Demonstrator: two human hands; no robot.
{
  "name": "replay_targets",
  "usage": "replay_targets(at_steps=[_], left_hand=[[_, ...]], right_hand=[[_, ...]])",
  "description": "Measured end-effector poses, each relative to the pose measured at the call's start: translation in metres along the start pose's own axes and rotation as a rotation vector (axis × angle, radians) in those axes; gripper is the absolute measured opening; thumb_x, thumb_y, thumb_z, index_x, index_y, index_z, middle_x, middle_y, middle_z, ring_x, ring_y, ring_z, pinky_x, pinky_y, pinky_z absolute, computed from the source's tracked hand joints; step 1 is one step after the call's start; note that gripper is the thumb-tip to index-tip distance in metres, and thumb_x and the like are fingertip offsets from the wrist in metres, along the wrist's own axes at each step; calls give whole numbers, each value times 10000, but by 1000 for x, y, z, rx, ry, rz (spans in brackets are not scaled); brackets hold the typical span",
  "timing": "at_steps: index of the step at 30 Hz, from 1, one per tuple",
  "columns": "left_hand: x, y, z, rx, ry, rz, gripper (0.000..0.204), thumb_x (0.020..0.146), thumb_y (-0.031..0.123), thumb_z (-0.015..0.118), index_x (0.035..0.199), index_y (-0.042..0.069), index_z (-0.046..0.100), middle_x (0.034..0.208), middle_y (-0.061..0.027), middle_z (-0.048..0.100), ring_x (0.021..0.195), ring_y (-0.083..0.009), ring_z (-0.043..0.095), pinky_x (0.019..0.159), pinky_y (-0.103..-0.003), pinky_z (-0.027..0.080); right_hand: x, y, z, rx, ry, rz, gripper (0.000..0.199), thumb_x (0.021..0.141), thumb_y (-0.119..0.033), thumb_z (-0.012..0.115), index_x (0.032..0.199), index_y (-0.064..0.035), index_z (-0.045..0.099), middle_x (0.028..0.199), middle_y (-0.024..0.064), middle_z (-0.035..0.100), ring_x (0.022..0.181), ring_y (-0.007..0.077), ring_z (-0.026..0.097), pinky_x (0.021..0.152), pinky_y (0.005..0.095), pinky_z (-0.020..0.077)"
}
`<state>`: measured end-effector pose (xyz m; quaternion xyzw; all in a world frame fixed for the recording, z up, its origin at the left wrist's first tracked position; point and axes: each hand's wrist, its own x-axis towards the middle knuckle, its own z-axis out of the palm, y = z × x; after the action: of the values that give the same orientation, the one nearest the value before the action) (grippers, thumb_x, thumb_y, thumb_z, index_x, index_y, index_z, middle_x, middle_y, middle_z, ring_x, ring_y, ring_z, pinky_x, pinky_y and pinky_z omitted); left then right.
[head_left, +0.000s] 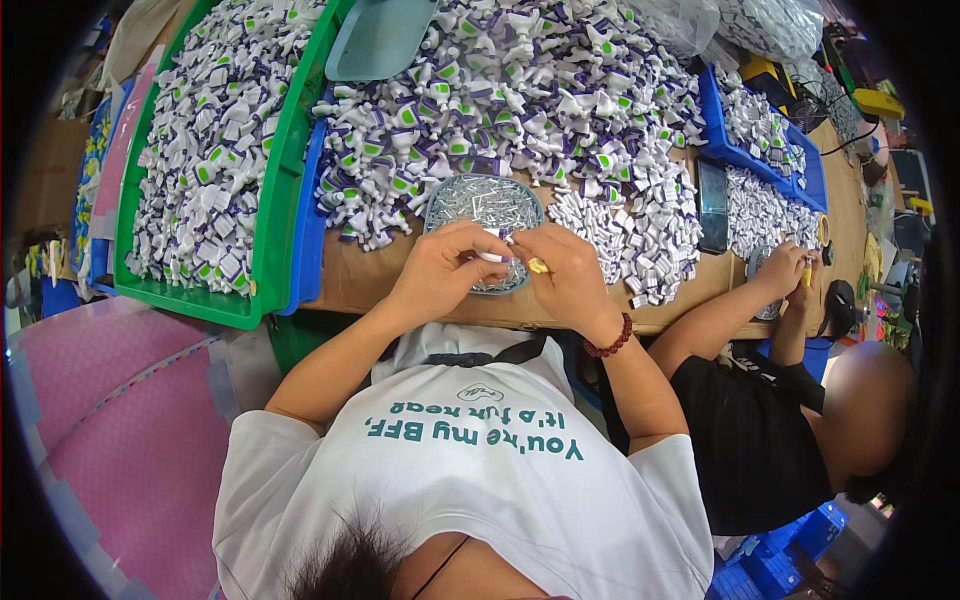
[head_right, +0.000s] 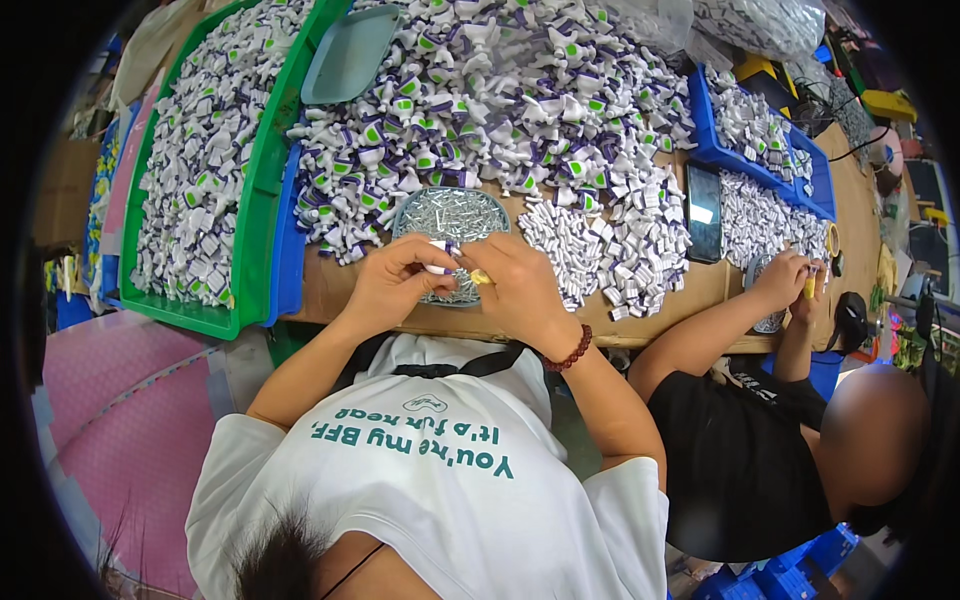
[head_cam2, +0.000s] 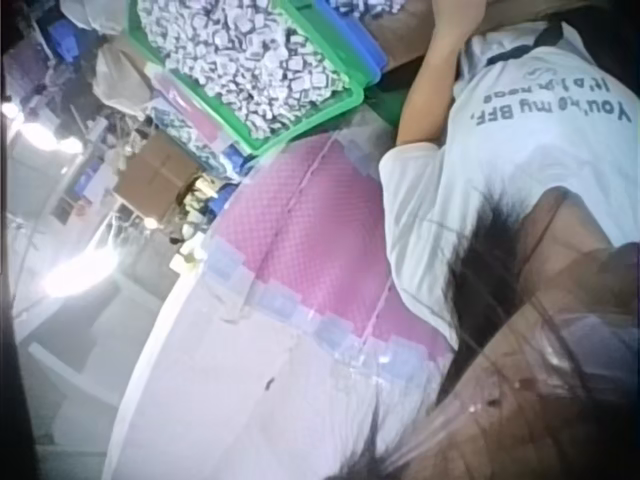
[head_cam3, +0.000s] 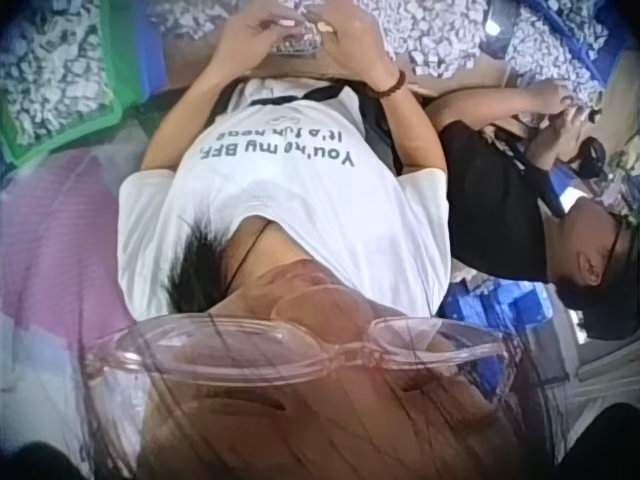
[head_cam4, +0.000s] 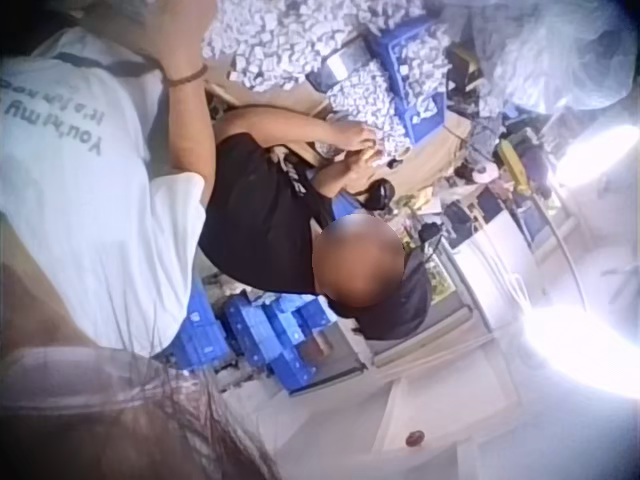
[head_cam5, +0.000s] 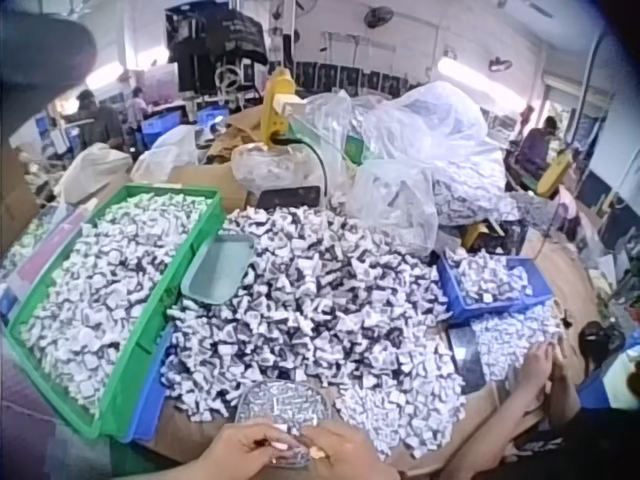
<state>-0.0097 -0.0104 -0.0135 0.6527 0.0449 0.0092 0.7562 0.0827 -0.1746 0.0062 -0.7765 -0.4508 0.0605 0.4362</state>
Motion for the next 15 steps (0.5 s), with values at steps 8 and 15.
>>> replay_targets(at_steps=[8,15], left_hand=[[4,1,-2,-212,16,-173,113,824,-16,591,934,-19,613,859,-82,629,733,-128,633,671,-230,531],[9,2,-6,-605,100,-394,154,865,11,556,1017,-2,537,963,-86,586,879,-184,627,771,-254,534]], right_hand=[[0,-4,4,-68,1,-104,261,617,56,565,854,-49,595,703,77,522,653,267,544,547,356,438],[-2,-1,2,-189,-4,-62,234,658,16,581,879,-58,600,715,81,536,675,265,558,559,354,451]])
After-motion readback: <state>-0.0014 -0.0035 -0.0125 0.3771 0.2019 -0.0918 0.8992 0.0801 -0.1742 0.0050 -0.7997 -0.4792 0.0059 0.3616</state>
